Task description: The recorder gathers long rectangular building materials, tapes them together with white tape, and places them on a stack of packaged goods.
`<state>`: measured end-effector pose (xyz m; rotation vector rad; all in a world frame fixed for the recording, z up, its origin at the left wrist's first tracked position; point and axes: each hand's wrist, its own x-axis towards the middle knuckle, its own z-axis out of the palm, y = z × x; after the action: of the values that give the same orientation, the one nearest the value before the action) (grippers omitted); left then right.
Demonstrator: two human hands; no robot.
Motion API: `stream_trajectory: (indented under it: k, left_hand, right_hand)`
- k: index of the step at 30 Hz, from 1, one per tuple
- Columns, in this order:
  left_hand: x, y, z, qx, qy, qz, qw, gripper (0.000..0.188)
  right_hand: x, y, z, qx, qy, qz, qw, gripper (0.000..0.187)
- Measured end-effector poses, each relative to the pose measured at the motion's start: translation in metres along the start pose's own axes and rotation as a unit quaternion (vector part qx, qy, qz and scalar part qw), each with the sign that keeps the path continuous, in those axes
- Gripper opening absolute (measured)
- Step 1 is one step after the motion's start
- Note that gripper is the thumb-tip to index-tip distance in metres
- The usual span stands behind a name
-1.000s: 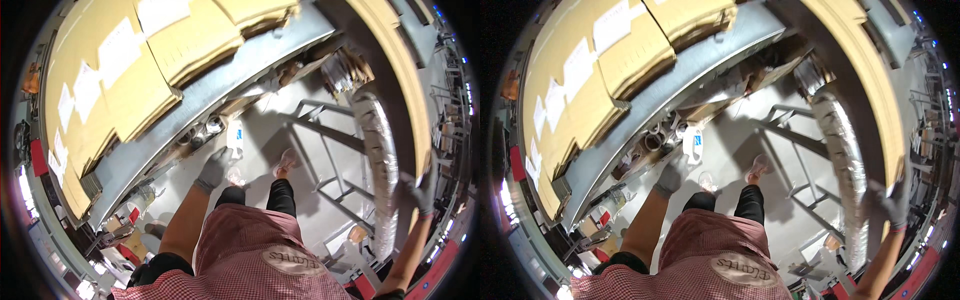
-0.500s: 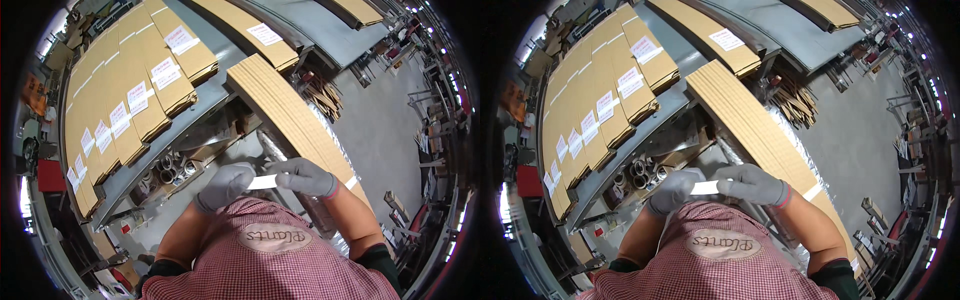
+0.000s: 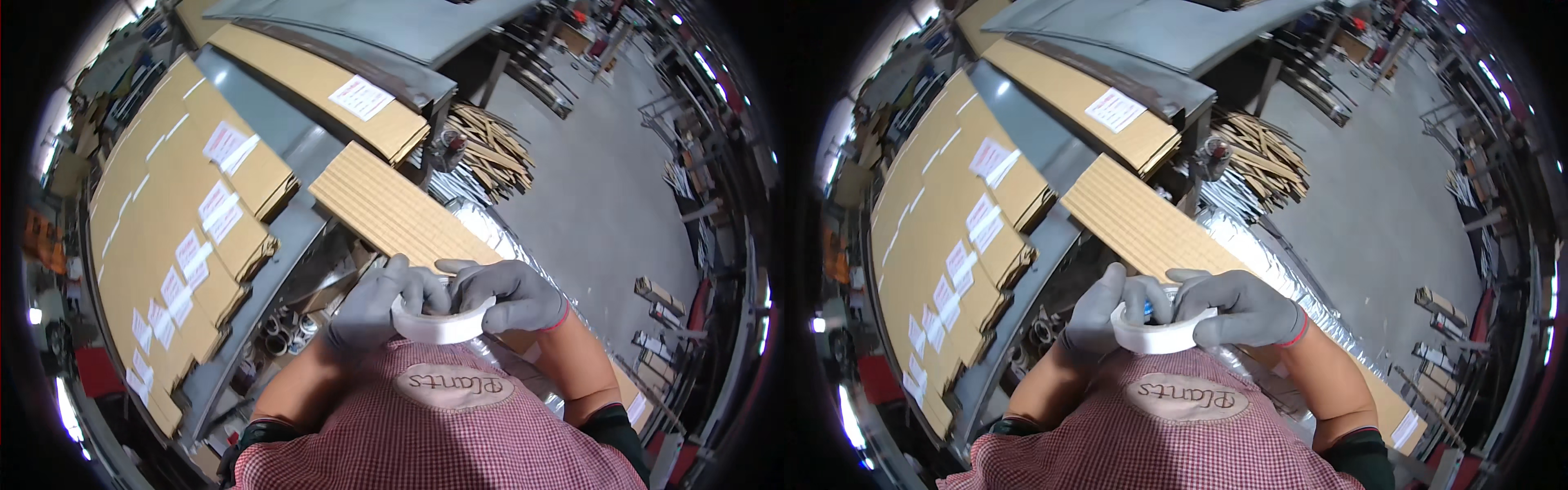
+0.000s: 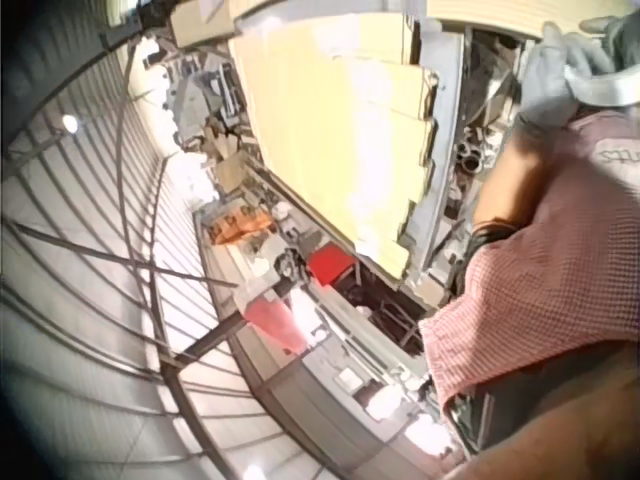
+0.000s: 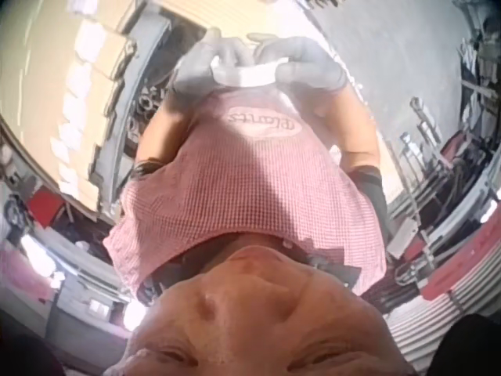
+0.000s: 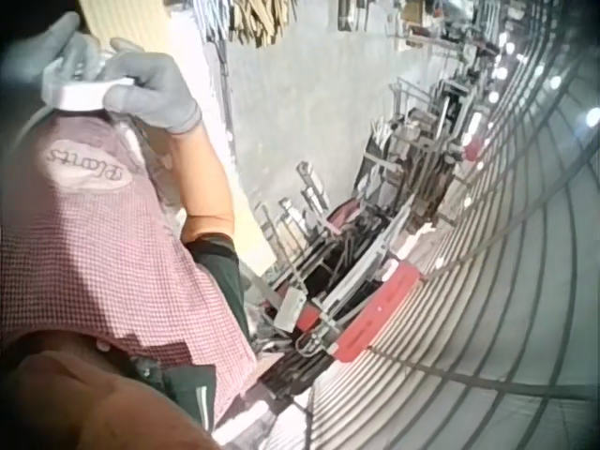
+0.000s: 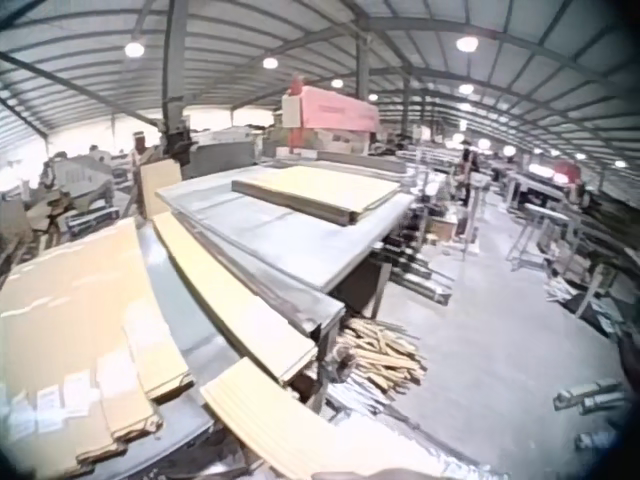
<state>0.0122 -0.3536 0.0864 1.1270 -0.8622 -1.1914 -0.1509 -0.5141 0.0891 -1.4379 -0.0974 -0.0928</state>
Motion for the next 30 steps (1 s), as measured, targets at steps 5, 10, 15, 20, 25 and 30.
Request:
stream_trajectory:
  k: [5, 10, 15, 20, 25, 30]
  left_hand:
    - [0.049, 0.014, -0.024, 0.309, -0.088, 0.267, 0.909, 0.042]
    - [0.072, -0.005, -0.037, -0.102, -0.057, 0.069, 0.991, 0.042]
    - [0.077, 0.006, -0.045, 0.202, -0.083, 0.159, 0.963, 0.031]
    - [0.061, 0.010, -0.034, 0.019, -0.016, 0.066, 0.998, 0.049]
    - [0.018, -0.011, -0.031, -0.149, 0.053, 0.006, 0.987, 0.070]
    - [-0.091, -0.060, -0.041, -0.119, -0.099, 0.004, 0.988, 0.027]
  right_hand:
    - [0.027, -0.030, -0.004, -0.248, 0.104, 0.033, 0.963, 0.020]
    - [0.029, -0.002, -0.025, 0.036, 0.151, 0.000, 0.988, 0.025]
    - [0.036, -0.010, -0.014, -0.011, 0.207, 0.096, 0.974, 0.022]
    - [0.031, -0.013, -0.013, -0.100, 0.142, 0.038, 0.984, 0.021]
    - [0.021, -0.005, 0.016, 0.203, 0.153, 0.088, 0.963, 0.028]
    - [0.000, 0.049, 0.072, 0.081, -0.017, 0.150, 0.985, 0.020]
